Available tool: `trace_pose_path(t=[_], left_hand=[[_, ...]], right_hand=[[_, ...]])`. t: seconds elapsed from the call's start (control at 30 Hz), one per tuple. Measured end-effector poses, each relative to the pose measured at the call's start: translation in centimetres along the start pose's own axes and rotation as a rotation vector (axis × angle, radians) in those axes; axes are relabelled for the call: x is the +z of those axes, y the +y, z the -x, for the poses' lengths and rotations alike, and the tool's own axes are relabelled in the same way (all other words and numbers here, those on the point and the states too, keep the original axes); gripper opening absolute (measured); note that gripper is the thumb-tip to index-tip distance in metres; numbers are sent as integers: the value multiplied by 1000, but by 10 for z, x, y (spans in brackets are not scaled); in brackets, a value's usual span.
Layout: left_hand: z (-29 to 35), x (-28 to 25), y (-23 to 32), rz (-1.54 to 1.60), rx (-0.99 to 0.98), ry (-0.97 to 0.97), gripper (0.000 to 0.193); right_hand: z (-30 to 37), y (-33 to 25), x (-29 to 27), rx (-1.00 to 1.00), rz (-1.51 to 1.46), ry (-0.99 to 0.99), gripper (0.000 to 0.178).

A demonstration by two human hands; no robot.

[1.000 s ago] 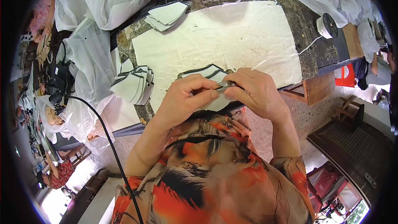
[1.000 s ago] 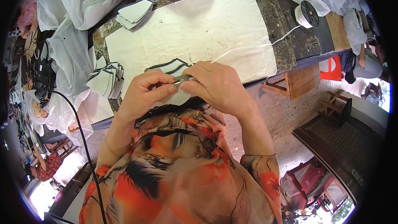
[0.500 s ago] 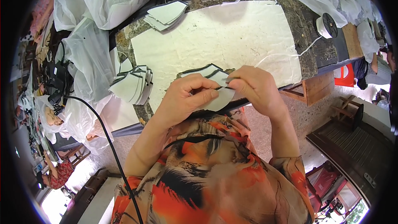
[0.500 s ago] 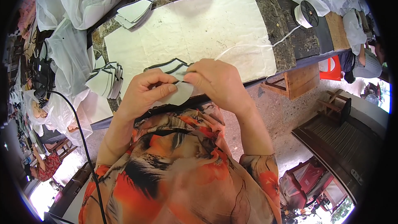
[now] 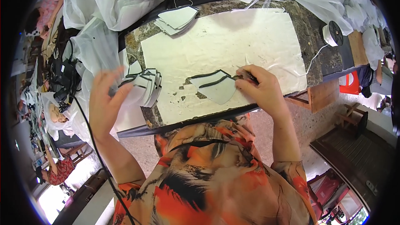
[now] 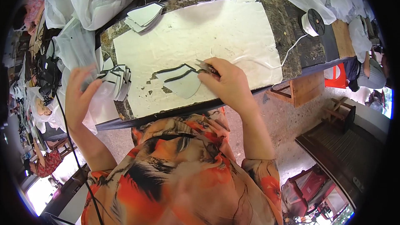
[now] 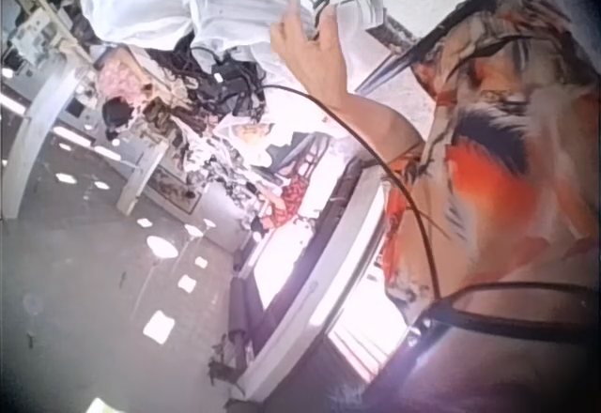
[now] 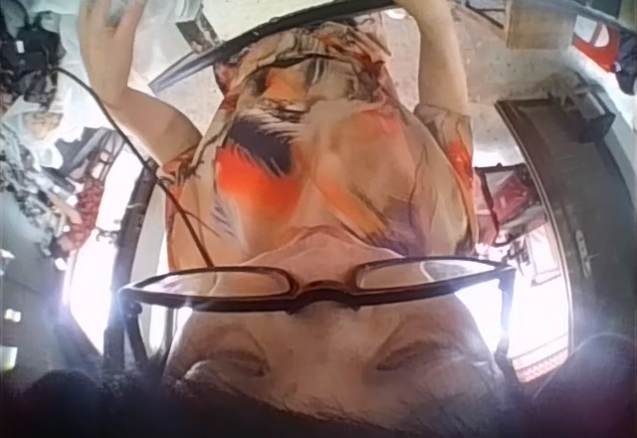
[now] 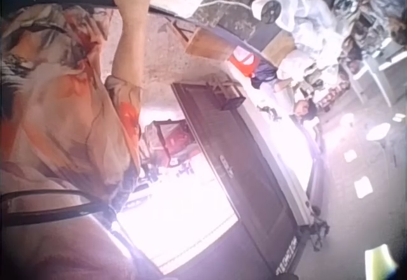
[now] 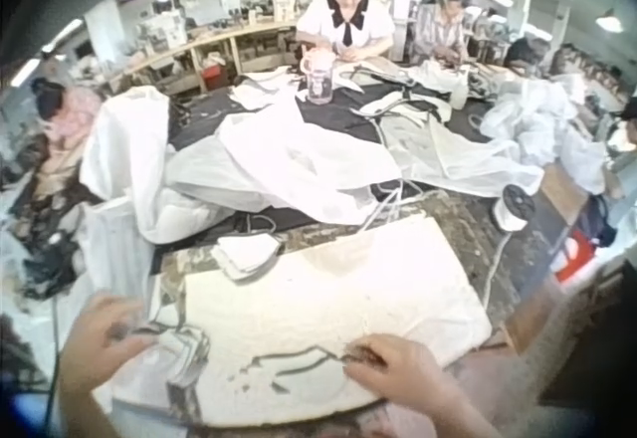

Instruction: Applying adhesive to small black strips and attaching them to white shoe upper components.

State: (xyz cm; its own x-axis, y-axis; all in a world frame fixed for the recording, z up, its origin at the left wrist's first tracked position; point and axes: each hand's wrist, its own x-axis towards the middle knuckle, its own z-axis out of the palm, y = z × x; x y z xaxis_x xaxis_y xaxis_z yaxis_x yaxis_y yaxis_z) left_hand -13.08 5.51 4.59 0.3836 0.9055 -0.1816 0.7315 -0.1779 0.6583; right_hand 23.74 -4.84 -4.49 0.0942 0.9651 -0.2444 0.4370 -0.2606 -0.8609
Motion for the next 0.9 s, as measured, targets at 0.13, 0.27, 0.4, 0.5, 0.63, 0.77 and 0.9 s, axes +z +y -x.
trace_pose_path(t=[0.13, 0.27, 0.4, 0.5, 0.63, 0.77, 0.9], left_hand=[[-9, 48, 24, -77, 228, 306, 26], [-6, 132, 47, -45, 401, 96, 33], [-8, 165, 43, -152, 297, 99, 40], [-9, 168, 40, -76, 289, 63, 37], [-13, 167, 40, -20, 269, -15, 40], [-17, 149, 44, 316, 160, -84, 33], [-21, 135, 58, 1020, -314, -382, 20]], right_hand=[[3, -10, 10, -88, 97, 30, 35], [6, -2, 16, -234, 152, 104, 38], [13, -16, 9, -102, 173, 62, 36], [14, -18, 9, -41, 224, 38, 32], [13, -17, 14, -323, 154, -15, 22], [15, -18, 21, -606, 121, -107, 18], [18, -19, 22, -589, 114, -167, 20]])
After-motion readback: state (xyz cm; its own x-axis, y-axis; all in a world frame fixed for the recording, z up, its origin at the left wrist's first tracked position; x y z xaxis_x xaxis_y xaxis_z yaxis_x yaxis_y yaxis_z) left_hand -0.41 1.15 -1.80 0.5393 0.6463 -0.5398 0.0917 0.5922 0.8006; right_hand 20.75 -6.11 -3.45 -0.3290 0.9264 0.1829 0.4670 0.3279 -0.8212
